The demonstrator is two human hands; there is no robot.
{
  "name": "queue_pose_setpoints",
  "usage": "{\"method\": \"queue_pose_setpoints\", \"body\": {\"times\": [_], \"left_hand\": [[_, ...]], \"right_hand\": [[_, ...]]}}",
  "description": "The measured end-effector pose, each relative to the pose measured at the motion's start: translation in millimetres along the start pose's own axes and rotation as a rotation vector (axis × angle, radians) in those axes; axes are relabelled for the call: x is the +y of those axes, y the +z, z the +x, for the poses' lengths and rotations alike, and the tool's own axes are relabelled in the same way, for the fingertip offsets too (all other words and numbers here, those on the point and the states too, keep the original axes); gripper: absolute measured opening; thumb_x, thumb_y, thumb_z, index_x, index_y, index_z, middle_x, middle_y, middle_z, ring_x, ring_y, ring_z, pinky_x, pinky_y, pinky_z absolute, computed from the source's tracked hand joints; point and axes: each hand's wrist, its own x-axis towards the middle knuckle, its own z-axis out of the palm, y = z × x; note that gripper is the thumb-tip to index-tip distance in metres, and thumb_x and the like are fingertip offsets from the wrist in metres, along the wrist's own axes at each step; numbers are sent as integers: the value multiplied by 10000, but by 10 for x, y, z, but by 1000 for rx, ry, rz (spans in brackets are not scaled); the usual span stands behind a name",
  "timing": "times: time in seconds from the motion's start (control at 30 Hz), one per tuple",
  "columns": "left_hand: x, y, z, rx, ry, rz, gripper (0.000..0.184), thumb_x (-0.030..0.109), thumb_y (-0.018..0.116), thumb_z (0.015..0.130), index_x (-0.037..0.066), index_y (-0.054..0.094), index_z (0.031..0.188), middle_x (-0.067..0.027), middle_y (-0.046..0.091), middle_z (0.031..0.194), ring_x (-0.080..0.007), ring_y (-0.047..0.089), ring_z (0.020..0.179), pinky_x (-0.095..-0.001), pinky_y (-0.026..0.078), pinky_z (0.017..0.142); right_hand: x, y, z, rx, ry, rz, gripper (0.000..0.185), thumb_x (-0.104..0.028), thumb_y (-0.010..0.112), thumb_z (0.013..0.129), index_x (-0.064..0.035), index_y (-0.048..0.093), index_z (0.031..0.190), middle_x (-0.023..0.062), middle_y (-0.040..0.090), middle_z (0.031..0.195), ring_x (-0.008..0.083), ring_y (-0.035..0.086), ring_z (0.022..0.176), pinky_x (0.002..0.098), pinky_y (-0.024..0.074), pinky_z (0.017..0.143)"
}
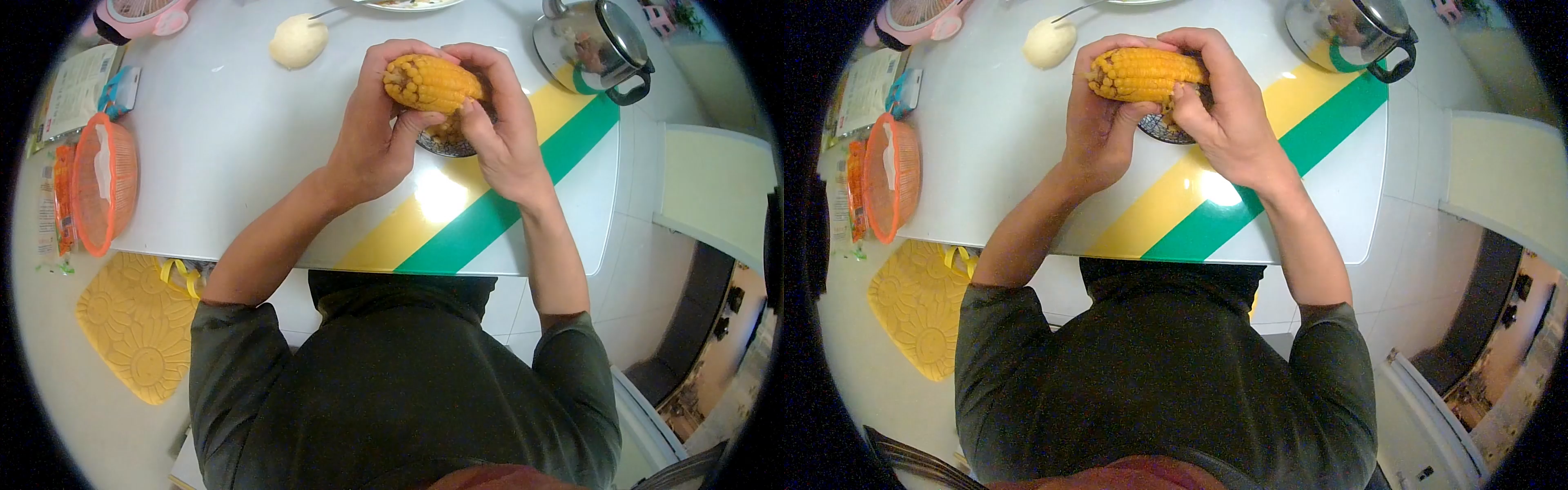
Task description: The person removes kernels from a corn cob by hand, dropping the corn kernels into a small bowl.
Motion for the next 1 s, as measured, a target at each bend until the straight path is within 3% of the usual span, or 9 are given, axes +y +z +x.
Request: {"method": "queue_pose_setpoints", "body": {"times": [0.1, 0.2, 0.3, 0.4, 0.6, 0.73, 0.8, 0.9, 1.0], "left_hand": [[46, -20, 0, -42, -26, 54, 536, -119, 545, 927, 4, 311, 1393, -207, 549, 1357, -255, 570, 1275, -384, 445, 1131], [42, -17, 9, -34, -30, 12, 541, -117, 550, 925, 3, 311, 1395, -209, 551, 1355, -260, 570, 1278, -384, 449, 1129], [22, 8, 1, 4, -44, -41, 518, -75, 582, 934, 30, 352, 1386, -126, 534, 1306, -220, 562, 1228, -358, 441, 1097], [9, -8, 10, 15, -41, -34, 547, -87, 578, 925, 3, 315, 1397, -210, 556, 1357, -260, 574, 1267, -387, 465, 1112], [48, -43, 46, 52, 0, -79, 533, -120, 550, 941, 18, 325, 1404, -174, 548, 1358, -232, 579, 1229, -362, 465, 1095], [130, -126, 104, 133, -75, -156, 525, -116, 550, 954, 20, 318, 1405, -183, 559, 1365, -221, 596, 1200, -334, 513, 1021], [125, -154, 107, 158, -72, -184, 530, -120, 549, 953, 22, 314, 1407, -184, 558, 1369, -212, 598, 1186, -318, 527, 989], [55, -154, 98, 195, -5, -112, 434, 108, 577, 1047, 35, 365, 1419, -225, 582, 1404, -117, 598, 798, -216, 462, 632], [47, -136, 106, 222, -4, -92, 434, 104, 575, 1050, 34, 363, 1422, -219, 589, 1400, -111, 598, 798, -212, 458, 625]], "right_hand": [[12, 0, 0, 9, -1, -33, 402, -54, 525, 917, -9, 524, 1317, 161, 626, 1180, 276, 631, 1084, 358, 489, 989], [37, -8, 5, 6, -16, -38, 425, -62, 515, 899, -5, 526, 1320, 176, 621, 1187, 305, 629, 1091, 372, 485, 997], [63, -53, 3, -28, -26, -20, 461, -72, 510, 886, 5, 519, 1341, 186, 607, 1216, 316, 617, 1123, 379, 470, 1019], [46, -82, 9, -60, -38, -39, 487, -90, 511, 896, 12, 512, 1372, 190, 590, 1254, 319, 602, 1164, 383, 454, 1042], [11, -67, 15, 12, -85, -10, 447, -96, 541, 952, 12, 530, 1386, 181, 590, 1274, 316, 592, 1183, 393, 448, 1052], [25, -191, 78, 135, -227, -252, 283, -8, 578, 916, -9, 678, 1181, 160, 625, 1195, 285, 590, 1134, 387, 460, 1004], [42, -249, 33, 151, -180, -281, 211, 36, 579, 873, -22, 709, 1029, 144, 635, 1140, 272, 583, 1090, 378, 463, 952], [56, -262, 24, 126, -199, -342, 166, 53, 590, 822, -34, 712, 893, 125, 634, 1089, 265, 568, 1024, 371, 458, 885], [-27, -234, 45, 76, -230, -413, 141, 45, 606, 796, -37, 700, 862, 110, 624, 1065, 269, 558, 1003, 373, 454, 868]]}}
